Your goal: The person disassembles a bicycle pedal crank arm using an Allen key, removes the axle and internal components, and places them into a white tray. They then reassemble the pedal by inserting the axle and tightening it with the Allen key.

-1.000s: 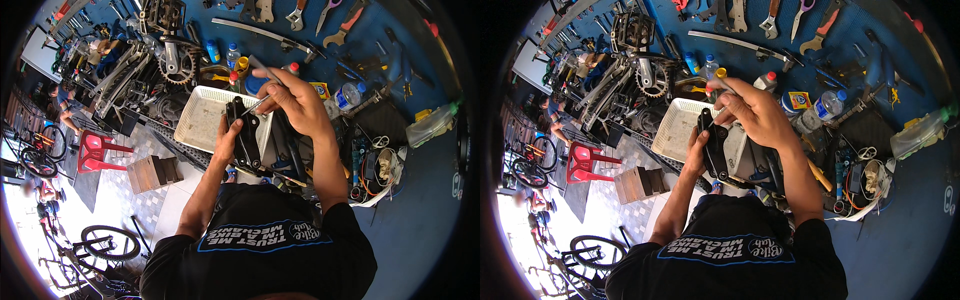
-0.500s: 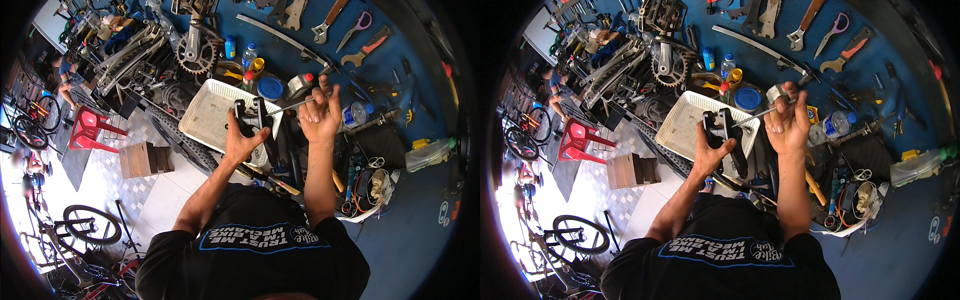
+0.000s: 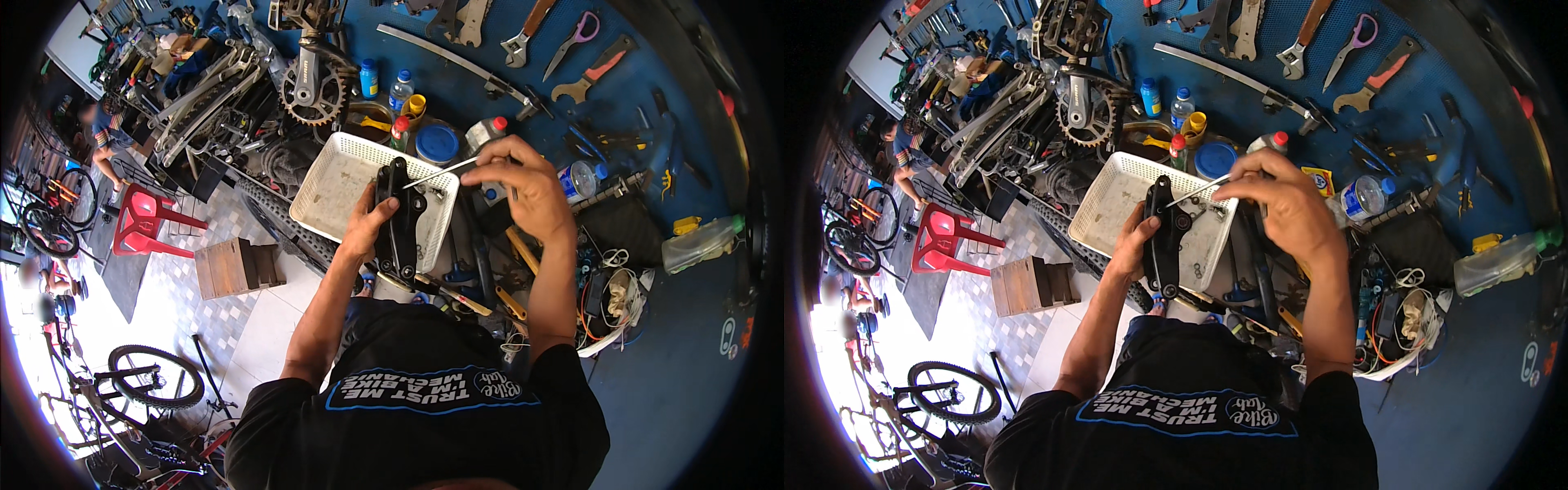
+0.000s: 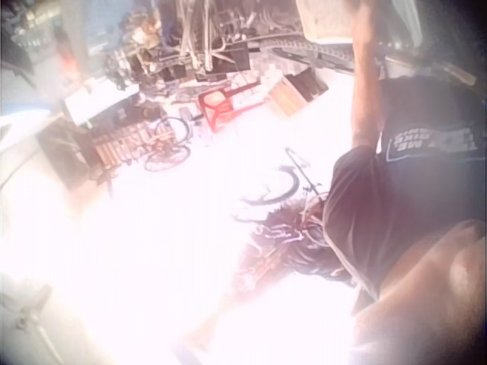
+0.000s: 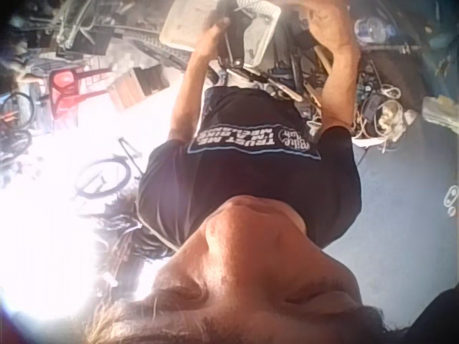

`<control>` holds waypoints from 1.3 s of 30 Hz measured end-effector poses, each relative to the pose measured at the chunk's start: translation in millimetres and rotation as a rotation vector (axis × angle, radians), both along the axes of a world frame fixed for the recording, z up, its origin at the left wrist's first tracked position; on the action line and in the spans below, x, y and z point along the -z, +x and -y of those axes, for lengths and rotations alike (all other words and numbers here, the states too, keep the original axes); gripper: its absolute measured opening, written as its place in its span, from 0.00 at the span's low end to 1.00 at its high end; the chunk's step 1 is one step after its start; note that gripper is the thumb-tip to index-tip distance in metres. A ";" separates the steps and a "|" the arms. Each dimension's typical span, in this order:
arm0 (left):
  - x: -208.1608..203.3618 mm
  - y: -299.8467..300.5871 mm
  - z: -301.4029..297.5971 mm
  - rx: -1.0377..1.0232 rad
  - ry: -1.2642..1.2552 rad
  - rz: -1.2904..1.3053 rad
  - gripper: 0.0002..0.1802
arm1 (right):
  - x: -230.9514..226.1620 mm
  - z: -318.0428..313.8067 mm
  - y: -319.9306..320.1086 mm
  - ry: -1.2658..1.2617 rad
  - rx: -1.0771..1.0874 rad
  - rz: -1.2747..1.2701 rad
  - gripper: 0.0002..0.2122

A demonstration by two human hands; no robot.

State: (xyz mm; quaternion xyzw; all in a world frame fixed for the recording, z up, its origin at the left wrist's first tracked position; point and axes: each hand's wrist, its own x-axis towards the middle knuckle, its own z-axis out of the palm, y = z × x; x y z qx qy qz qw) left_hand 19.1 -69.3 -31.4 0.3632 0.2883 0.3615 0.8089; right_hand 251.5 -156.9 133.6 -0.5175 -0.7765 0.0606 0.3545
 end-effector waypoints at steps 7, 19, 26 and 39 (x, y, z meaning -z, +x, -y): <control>17.1 4.6 5.6 0.182 -0.026 0.247 0.47 | 32.0 -14.2 -33.0 0.040 -0.417 -0.873 0.09; 16.5 15.1 16.7 0.150 0.081 0.181 0.50 | 32.6 -39.4 -48.5 -0.121 -0.249 -1.051 0.11; 10.5 20.1 12.2 -0.047 0.221 0.141 0.49 | 1.0 -22.3 -46.3 -0.280 -0.072 -0.655 0.08; -23.6 17.0 11.0 -0.110 0.100 -0.016 0.33 | 101.9 -30.0 17.5 -0.173 0.064 -1.465 0.11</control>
